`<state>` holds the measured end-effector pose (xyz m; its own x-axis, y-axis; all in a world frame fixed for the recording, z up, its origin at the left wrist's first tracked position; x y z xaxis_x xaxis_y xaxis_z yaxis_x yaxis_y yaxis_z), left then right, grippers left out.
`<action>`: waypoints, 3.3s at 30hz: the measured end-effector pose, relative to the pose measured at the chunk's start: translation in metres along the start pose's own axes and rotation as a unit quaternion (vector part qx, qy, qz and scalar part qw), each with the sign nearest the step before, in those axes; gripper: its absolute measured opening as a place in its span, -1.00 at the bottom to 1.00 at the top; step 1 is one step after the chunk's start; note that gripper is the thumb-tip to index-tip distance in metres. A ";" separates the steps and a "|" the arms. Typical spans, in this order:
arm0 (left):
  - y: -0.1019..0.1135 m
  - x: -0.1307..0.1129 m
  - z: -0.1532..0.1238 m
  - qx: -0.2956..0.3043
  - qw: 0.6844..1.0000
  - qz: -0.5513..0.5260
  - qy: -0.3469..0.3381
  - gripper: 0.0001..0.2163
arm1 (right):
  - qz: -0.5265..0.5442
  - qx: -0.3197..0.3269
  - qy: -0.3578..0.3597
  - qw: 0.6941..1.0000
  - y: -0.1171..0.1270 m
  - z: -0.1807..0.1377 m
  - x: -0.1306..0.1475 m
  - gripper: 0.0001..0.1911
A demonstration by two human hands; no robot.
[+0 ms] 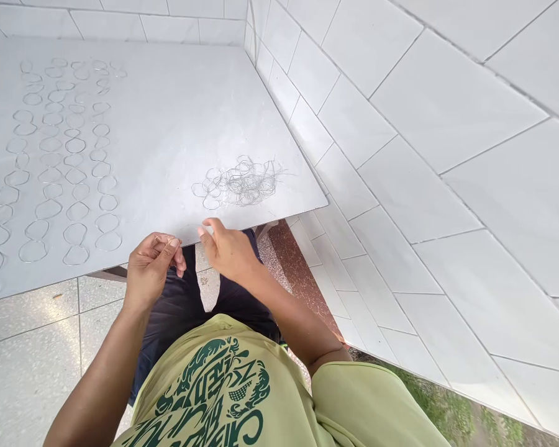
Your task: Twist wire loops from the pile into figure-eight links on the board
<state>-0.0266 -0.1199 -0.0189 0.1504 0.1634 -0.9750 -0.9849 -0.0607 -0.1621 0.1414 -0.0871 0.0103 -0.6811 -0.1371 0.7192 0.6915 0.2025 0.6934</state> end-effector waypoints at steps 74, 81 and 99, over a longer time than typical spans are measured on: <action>0.002 -0.005 -0.017 -0.053 0.994 -0.014 -0.096 -0.92 | 0.231 0.050 -0.063 0.970 -0.023 0.012 0.008 -0.88; 0.011 -0.003 -0.014 -0.012 0.998 -0.039 -0.043 -0.91 | 0.232 0.053 -0.026 0.971 -0.029 0.010 0.008 -0.70; -0.007 0.016 -0.019 0.020 0.971 -0.196 0.137 -0.56 | 0.109 -0.067 -0.011 0.992 -0.024 -0.008 0.002 -0.74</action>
<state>-0.0160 -0.1359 -0.0366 0.5264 -0.1019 -0.8441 -0.8490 -0.0081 -0.5284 0.1259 -0.0996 -0.0045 -0.5153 -0.0819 0.8531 0.8481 0.0946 0.5214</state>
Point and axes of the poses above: each hand's wrist, its own z-axis towards the middle knuckle, its own y-axis out of the back of the hand, x = y × z, the point moved 8 cm from there along z, towards the middle knuckle, and after that the axes turned 11 degrees about -y, right-handed, at the moved point
